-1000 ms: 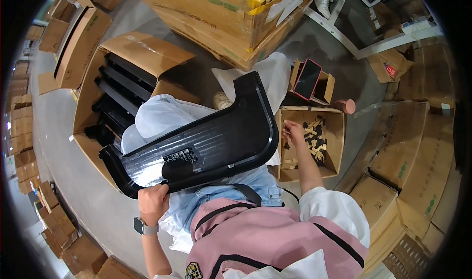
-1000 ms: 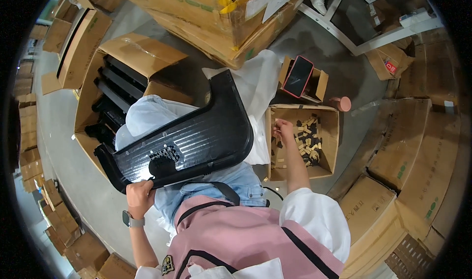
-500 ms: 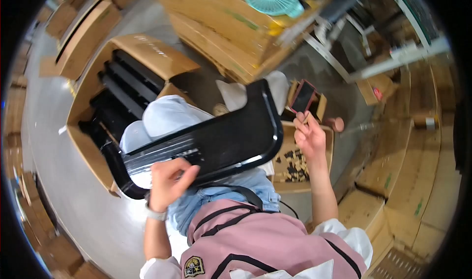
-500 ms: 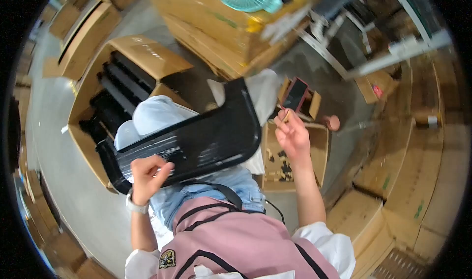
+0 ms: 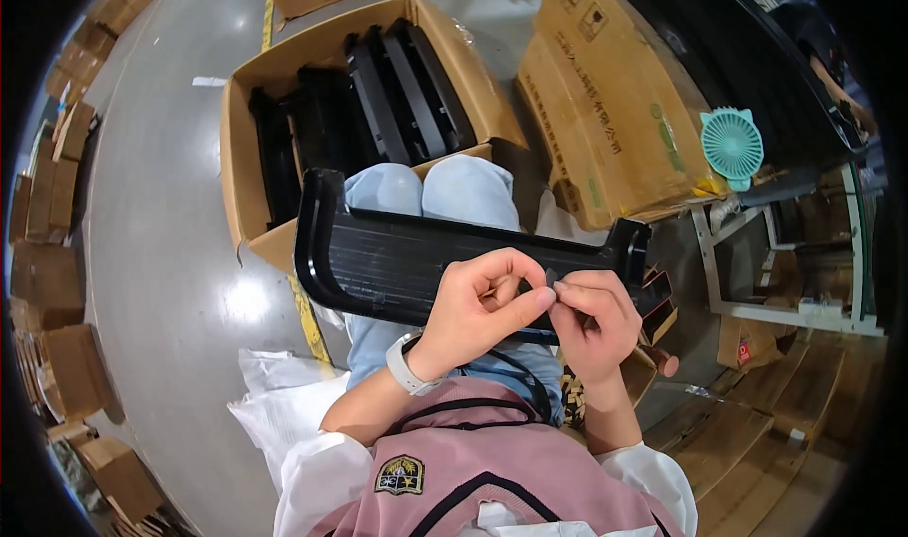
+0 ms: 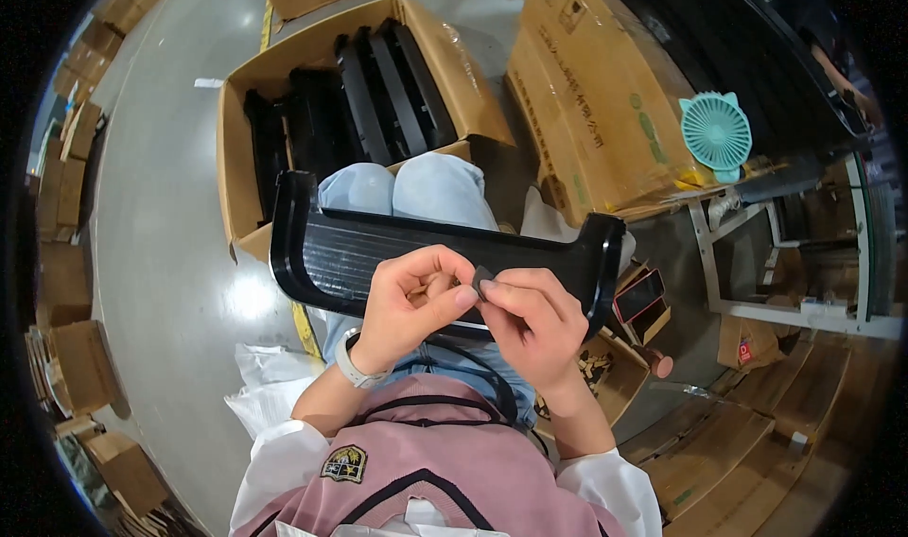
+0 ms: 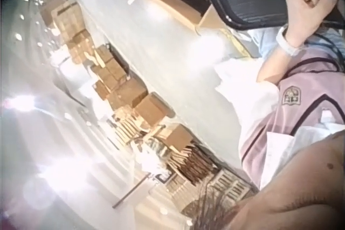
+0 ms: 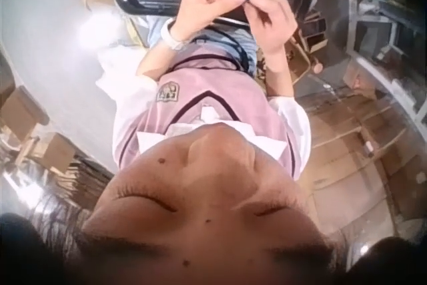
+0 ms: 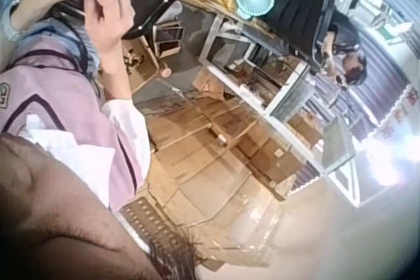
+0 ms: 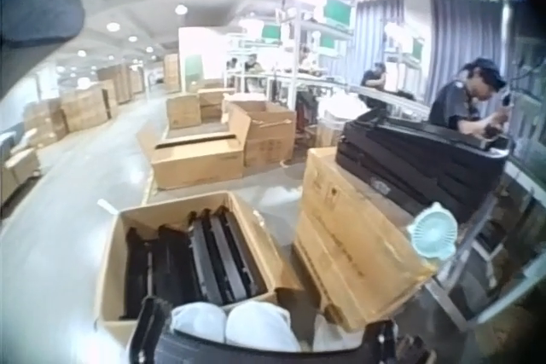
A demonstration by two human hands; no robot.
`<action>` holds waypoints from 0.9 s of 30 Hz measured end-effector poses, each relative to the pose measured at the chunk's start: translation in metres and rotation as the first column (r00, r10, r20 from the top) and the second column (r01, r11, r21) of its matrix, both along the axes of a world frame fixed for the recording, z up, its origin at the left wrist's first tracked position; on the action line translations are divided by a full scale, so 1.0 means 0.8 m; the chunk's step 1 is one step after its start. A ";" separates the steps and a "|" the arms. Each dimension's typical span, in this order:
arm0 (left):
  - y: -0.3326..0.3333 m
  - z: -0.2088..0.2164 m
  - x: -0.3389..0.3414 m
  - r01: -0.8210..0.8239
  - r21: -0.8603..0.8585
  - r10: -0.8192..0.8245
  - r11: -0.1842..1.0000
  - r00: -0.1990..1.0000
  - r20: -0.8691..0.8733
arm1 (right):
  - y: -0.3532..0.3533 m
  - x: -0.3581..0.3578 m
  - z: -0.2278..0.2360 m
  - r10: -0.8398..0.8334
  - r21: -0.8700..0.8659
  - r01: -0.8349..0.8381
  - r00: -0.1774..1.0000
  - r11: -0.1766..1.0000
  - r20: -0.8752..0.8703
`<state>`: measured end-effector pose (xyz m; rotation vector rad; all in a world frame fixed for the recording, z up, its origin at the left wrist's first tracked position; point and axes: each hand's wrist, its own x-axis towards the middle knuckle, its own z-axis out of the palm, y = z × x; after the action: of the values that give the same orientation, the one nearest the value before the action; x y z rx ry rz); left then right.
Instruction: Assembling small adhesive pads onto black plastic panels and stacking the finished parts in a warehouse.
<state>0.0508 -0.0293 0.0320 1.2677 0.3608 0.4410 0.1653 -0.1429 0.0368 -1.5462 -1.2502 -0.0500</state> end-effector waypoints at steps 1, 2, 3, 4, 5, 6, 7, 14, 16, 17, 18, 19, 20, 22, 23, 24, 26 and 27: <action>0.004 0.000 -0.006 -0.001 0.062 0.004 0.998 0.999 -0.039 | 0.005 -0.003 -0.004 -0.017 0.033 0.014 0.997 0.999 0.081; 0.005 -0.003 -0.008 -0.010 0.054 0.013 0.998 0.999 -0.042 | 0.007 -0.004 -0.008 -0.015 0.020 0.013 0.993 1.000 0.117; 0.005 -0.007 -0.010 -0.059 0.094 0.063 0.994 0.997 -0.037 | 0.011 -0.006 -0.009 -0.007 0.013 0.005 0.994 1.000 0.113; 0.006 -0.010 -0.011 -0.107 0.135 0.111 0.985 0.993 -0.029 | 0.016 -0.007 -0.009 -0.022 0.007 0.021 0.985 1.000 0.169; 0.008 -0.013 -0.013 -0.111 0.129 0.116 0.985 0.993 -0.033 | 0.019 -0.009 -0.009 -0.038 0.003 0.038 0.974 0.999 0.224; 0.010 -0.015 -0.014 -0.138 0.201 0.143 0.970 0.990 -0.009 | 0.022 -0.011 -0.009 -0.032 -0.003 0.034 0.975 0.999 0.221; 0.012 -0.017 -0.013 -0.164 0.271 0.165 0.948 0.986 0.019 | 0.023 -0.013 -0.010 -0.030 -0.028 0.036 0.984 0.999 0.177; 0.030 -0.021 -0.015 -0.128 0.511 0.094 0.850 0.991 0.092 | 0.023 -0.018 -0.013 0.051 -0.102 -0.057 0.997 0.993 -0.060; 0.027 -0.027 -0.012 -0.182 0.468 0.118 0.865 0.980 0.163 | 0.020 -0.015 -0.017 0.083 -0.099 -0.093 0.991 0.991 -0.101; 0.027 -0.027 -0.013 -0.179 0.467 0.117 0.866 0.980 0.159 | 0.020 -0.013 -0.019 0.116 -0.092 -0.129 0.984 0.987 -0.137; 0.027 -0.026 -0.015 -0.158 0.465 0.107 0.871 0.985 0.135 | 0.019 -0.013 -0.018 0.113 -0.093 -0.127 0.983 0.987 -0.142; 0.027 -0.025 -0.016 -0.137 0.462 0.096 0.876 0.989 0.112 | 0.018 -0.013 -0.016 0.138 -0.099 -0.160 0.970 0.982 -0.200; 0.026 -0.023 -0.017 -0.133 0.460 0.094 0.878 0.990 0.107 | 0.018 -0.012 -0.015 0.160 -0.103 -0.192 0.953 0.976 -0.259; 0.024 -0.020 -0.017 -0.127 0.458 0.093 0.880 0.991 0.096 | 0.015 -0.009 -0.020 0.190 -0.068 -0.239 0.889 0.969 -0.416; 0.023 -0.021 -0.017 -0.123 0.455 0.091 0.882 0.992 0.091 | 0.013 -0.009 -0.022 0.220 -0.023 -0.280 0.802 0.960 -0.555; 0.022 -0.023 -0.017 -0.105 0.458 0.072 0.883 0.994 0.087 | 0.011 -0.013 -0.023 0.170 -0.039 -0.249 0.757 0.968 -0.632; 0.021 -0.027 -0.019 -0.082 0.455 0.053 0.887 0.996 0.075 | 0.005 -0.009 -0.026 0.105 -0.110 -0.278 0.654 0.954 -0.749; 0.022 -0.029 -0.023 -0.082 0.520 0.095 0.850 0.995 0.000 | 0.002 -0.006 -0.029 0.032 -0.170 -0.318 0.543 0.933 -0.839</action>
<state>0.0326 -0.0117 0.0091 1.7937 0.3324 0.6295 0.1607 -0.1414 0.0139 -1.3879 -0.6218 0.9712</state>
